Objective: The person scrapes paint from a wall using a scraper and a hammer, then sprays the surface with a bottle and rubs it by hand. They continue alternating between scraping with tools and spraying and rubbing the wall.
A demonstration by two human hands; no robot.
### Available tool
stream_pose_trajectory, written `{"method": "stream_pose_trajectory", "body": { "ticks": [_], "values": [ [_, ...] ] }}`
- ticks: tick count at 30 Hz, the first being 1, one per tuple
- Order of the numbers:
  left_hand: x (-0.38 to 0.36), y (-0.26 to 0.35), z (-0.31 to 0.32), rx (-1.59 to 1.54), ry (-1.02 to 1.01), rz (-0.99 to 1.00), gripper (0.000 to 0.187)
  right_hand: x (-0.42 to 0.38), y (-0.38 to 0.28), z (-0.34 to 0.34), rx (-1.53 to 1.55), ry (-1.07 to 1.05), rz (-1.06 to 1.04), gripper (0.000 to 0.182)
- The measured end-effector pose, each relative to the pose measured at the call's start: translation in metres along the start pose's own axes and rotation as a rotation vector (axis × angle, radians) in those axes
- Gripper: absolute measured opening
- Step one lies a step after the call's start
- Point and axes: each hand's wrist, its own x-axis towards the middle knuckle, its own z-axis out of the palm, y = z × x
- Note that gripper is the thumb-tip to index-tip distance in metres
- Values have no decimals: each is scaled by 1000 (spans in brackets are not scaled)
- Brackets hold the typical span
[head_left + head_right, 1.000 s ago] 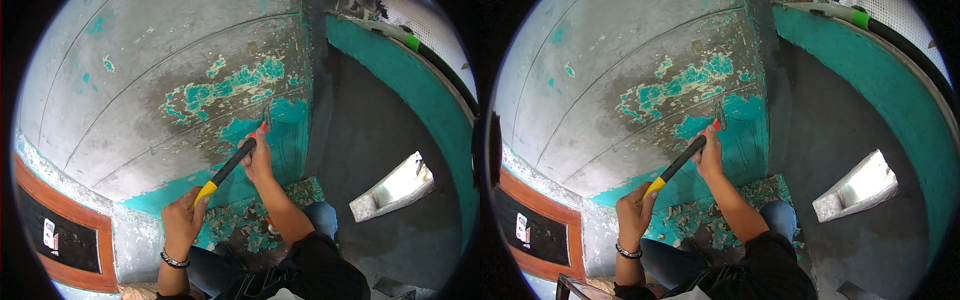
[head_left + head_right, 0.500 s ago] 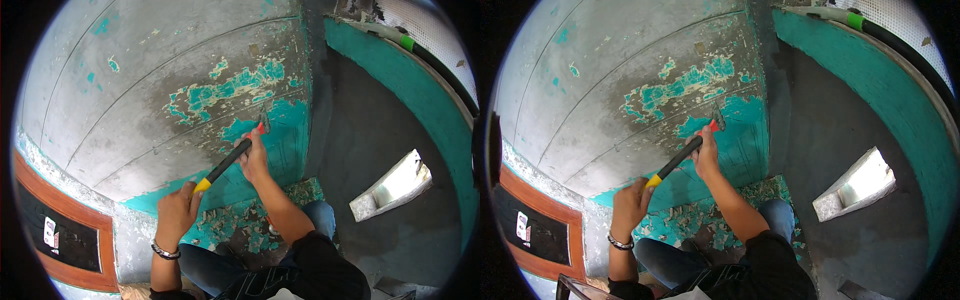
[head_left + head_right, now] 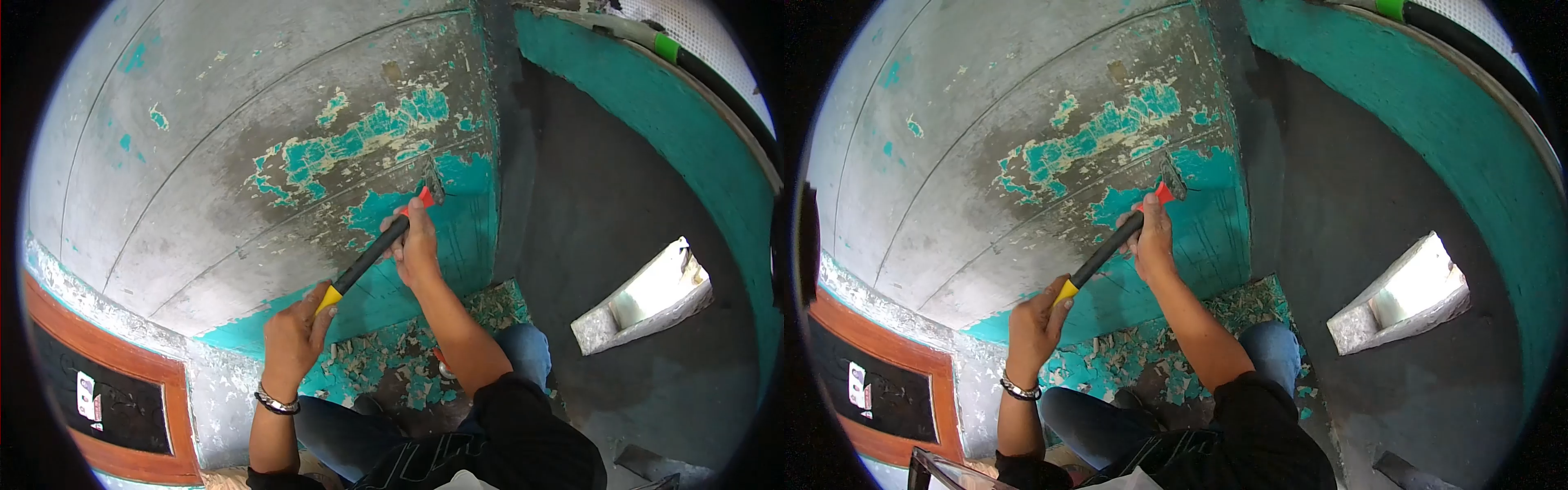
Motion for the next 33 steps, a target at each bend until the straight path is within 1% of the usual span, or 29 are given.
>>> {"method": "stream_pose_trajectory", "body": {
  "ticks": [2,4,7,9,13,15,16,18,19,20,22,24,27,29,31,33],
  "values": [
    [-4,3,3,-5,25,17,36,-7,2,0,-23,-1,21,40],
    [-11,5,4,-22,20,-46,34,-8,1,-1,-47,6,46,40],
    [-4,1,-3,-23,4,-49,34,-7,6,0,-6,14,97,40],
    [-7,6,-10,2,-22,-53,34,-5,10,3,12,22,-10,41],
    [-3,3,-6,-51,31,-24,34,-3,4,5,7,13,15,41],
    [9,7,-1,14,-15,13,34,5,-6,-5,40,39,-13,41],
    [12,9,1,14,-25,1,34,7,-9,-9,40,46,1,41],
    [22,16,4,16,-26,50,33,13,-19,-16,39,31,-63,43],
    [19,18,4,14,-24,59,33,12,-16,-16,30,32,-42,43],
    [8,18,3,4,-21,34,33,5,-11,-15,31,33,-50,43],
    [-2,16,5,-2,-9,14,33,-7,-7,-5,7,14,56,41],
    [-7,15,10,-1,8,-35,34,-5,-7,-7,-34,53,62,40],
    [-1,21,4,-19,-13,-71,34,-5,-11,-8,-18,27,38,41],
    [-7,20,3,-19,5,-57,33,-6,-10,-3,-15,53,38,40],
    [-7,19,6,-30,27,-38,33,-6,-5,-4,-31,26,22,39],
    [-6,16,8,-63,-25,-89,32,-3,-5,-6,-46,11,14,39]
  ]
}}
